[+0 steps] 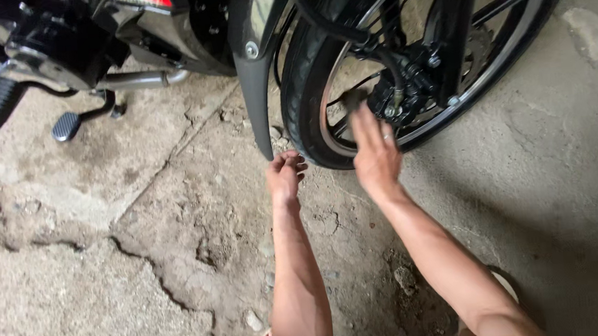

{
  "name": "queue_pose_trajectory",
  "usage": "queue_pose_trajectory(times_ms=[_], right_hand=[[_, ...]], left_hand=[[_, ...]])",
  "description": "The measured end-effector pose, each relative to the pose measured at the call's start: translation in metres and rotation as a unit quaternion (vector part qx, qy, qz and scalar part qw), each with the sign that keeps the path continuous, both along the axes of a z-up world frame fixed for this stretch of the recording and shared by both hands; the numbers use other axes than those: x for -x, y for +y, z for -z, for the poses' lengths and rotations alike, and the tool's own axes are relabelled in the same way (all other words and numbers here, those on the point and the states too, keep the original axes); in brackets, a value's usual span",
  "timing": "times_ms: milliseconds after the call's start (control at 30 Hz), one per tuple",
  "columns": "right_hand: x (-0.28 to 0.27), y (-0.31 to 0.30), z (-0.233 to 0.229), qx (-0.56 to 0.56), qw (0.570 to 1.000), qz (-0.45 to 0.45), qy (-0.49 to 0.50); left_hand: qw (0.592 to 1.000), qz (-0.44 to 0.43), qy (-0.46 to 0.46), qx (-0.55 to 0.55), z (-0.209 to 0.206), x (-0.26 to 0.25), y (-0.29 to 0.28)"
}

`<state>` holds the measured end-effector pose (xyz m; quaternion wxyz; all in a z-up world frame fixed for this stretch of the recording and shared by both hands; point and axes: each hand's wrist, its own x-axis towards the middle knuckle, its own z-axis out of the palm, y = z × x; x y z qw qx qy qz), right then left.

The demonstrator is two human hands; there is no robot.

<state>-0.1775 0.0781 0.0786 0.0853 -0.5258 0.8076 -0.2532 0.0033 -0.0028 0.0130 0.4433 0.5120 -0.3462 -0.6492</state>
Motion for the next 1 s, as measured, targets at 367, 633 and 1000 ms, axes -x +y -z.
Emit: queue_pose_trajectory(times_ms=[367, 633, 1000], right_hand=[[-0.067, 0.038, 0.086, 0.209, 0.975, 0.027, 0.067], [0.003, 0.034, 0.093, 0.132, 0.981, 0.142, -0.019], [-0.058, 0.026, -0.178, 0.578, 0.816, 0.021, -0.003]], left_hand=[[1.000, 0.011, -0.015, -0.018, -0.004, 0.002, 0.009], [1.000, -0.025, -0.008, -0.016, -0.015, -0.019, 0.005], [0.993, -0.100, 0.070, 0.004, -0.050, -0.022, 0.002]])
